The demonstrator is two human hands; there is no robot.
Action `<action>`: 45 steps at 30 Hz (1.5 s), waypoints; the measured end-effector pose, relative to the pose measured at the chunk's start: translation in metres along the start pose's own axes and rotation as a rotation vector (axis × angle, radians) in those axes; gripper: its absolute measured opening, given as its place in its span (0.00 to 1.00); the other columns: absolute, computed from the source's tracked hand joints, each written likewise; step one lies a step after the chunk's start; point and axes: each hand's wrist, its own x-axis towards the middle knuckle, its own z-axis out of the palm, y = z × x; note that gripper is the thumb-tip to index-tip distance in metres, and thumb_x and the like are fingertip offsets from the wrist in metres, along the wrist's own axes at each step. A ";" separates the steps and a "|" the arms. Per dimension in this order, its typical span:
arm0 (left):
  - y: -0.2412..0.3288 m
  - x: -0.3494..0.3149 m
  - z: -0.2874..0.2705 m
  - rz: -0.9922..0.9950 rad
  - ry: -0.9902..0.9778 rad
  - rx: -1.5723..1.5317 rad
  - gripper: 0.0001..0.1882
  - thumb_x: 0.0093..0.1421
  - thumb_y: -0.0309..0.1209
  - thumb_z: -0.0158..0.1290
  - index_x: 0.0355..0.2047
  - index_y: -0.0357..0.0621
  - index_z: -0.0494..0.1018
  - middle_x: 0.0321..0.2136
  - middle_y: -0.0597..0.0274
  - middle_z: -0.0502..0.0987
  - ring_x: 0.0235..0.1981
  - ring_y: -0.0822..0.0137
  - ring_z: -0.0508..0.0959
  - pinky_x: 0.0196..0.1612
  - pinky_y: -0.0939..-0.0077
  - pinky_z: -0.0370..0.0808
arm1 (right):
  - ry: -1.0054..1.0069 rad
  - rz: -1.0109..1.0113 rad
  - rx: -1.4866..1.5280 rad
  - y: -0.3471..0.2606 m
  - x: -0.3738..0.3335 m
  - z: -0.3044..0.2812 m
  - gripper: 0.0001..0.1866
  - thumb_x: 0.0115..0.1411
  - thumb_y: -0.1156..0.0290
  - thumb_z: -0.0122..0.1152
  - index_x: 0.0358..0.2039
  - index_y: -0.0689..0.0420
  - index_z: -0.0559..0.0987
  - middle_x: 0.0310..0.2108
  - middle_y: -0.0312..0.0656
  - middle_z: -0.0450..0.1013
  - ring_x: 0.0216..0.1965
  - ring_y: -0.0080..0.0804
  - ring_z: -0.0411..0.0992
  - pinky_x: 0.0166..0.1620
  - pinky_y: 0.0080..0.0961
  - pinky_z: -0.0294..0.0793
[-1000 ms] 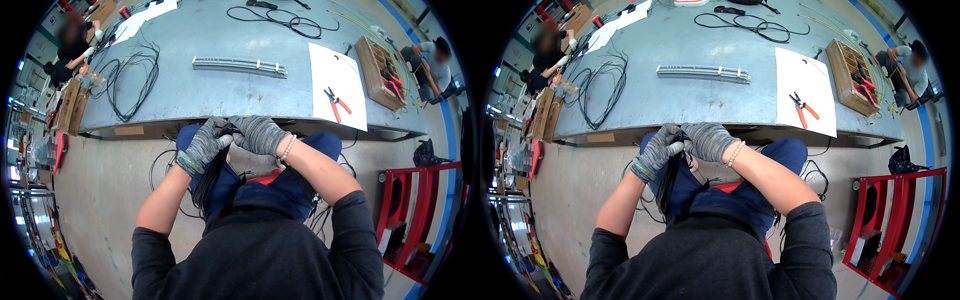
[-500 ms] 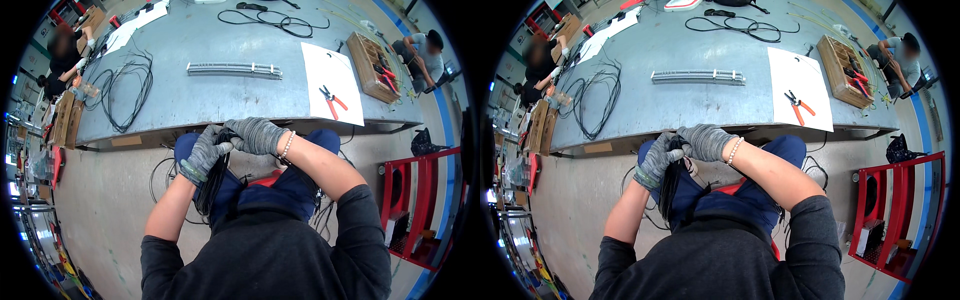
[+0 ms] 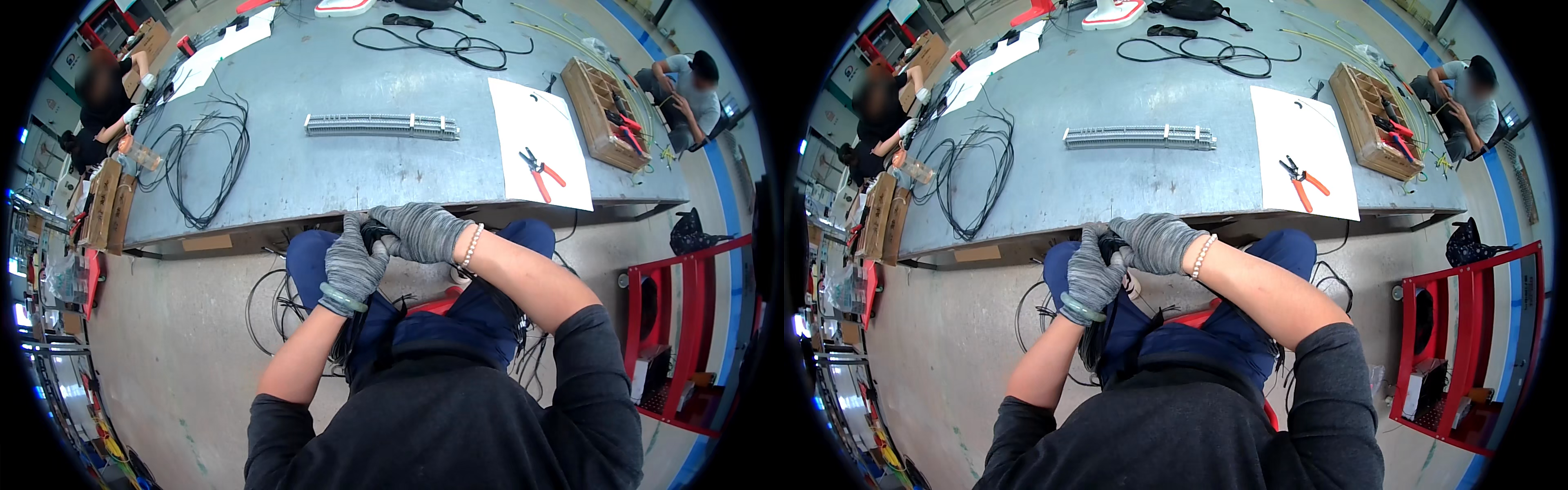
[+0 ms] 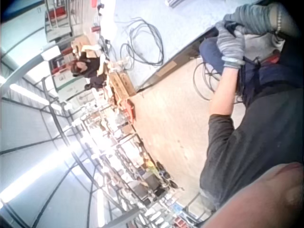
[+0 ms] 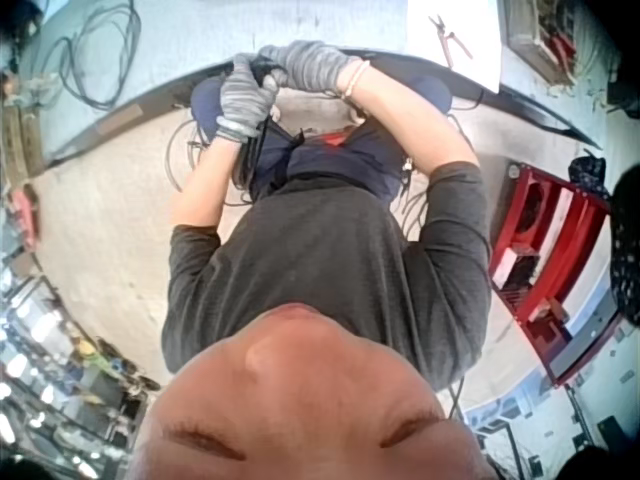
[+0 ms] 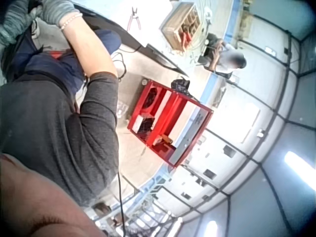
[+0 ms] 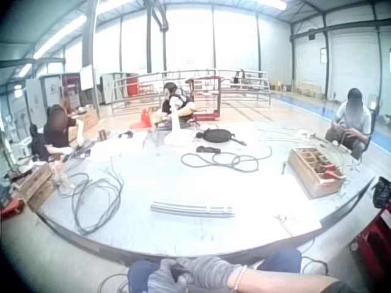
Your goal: The person gathers a bundle of black cables, aligns them, and secures them with zip ties while seated at a workbench. They then place the bundled cables onto a metal rack on the table.
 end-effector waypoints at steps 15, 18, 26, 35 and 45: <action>-0.051 0.019 -0.037 -0.101 -0.741 -1.003 0.19 0.59 0.30 0.55 0.49 0.40 0.70 0.39 0.66 0.76 0.39 0.75 0.74 0.47 0.78 0.71 | -0.004 -0.108 0.152 0.003 -0.009 -0.011 0.24 0.56 0.64 0.55 0.53 0.57 0.68 0.36 0.53 0.75 0.37 0.51 0.75 0.42 0.40 0.73; -0.052 0.020 -0.017 0.006 -0.630 -0.976 0.20 0.57 0.28 0.57 0.50 0.41 0.70 0.41 0.66 0.76 0.41 0.74 0.74 0.48 0.78 0.71 | -0.017 -0.079 0.189 0.011 -0.007 -0.008 0.21 0.57 0.62 0.53 0.49 0.57 0.70 0.34 0.54 0.75 0.38 0.55 0.73 0.43 0.44 0.71; -0.052 0.011 0.018 0.150 -0.532 -0.918 0.18 0.58 0.21 0.52 0.50 0.42 0.72 0.34 0.66 0.77 0.35 0.74 0.75 0.40 0.80 0.73 | -0.043 -0.021 0.232 0.010 -0.005 -0.013 0.23 0.57 0.63 0.55 0.52 0.58 0.70 0.39 0.53 0.75 0.41 0.49 0.75 0.46 0.36 0.73; -0.067 0.014 0.020 -0.019 -0.760 -1.111 0.16 0.62 0.35 0.51 0.47 0.40 0.73 0.32 0.62 0.78 0.33 0.72 0.77 0.39 0.77 0.75 | 0.002 -0.097 0.235 0.009 -0.002 -0.009 0.23 0.56 0.64 0.56 0.52 0.58 0.71 0.41 0.53 0.75 0.42 0.49 0.75 0.47 0.36 0.73; -0.066 0.032 -0.003 0.258 -0.501 -0.688 0.17 0.60 0.39 0.51 0.41 0.38 0.73 0.32 0.58 0.75 0.34 0.63 0.76 0.40 0.71 0.73 | -0.005 -0.072 0.215 0.001 -0.007 -0.014 0.21 0.55 0.63 0.53 0.48 0.57 0.73 0.38 0.53 0.75 0.39 0.52 0.73 0.43 0.40 0.73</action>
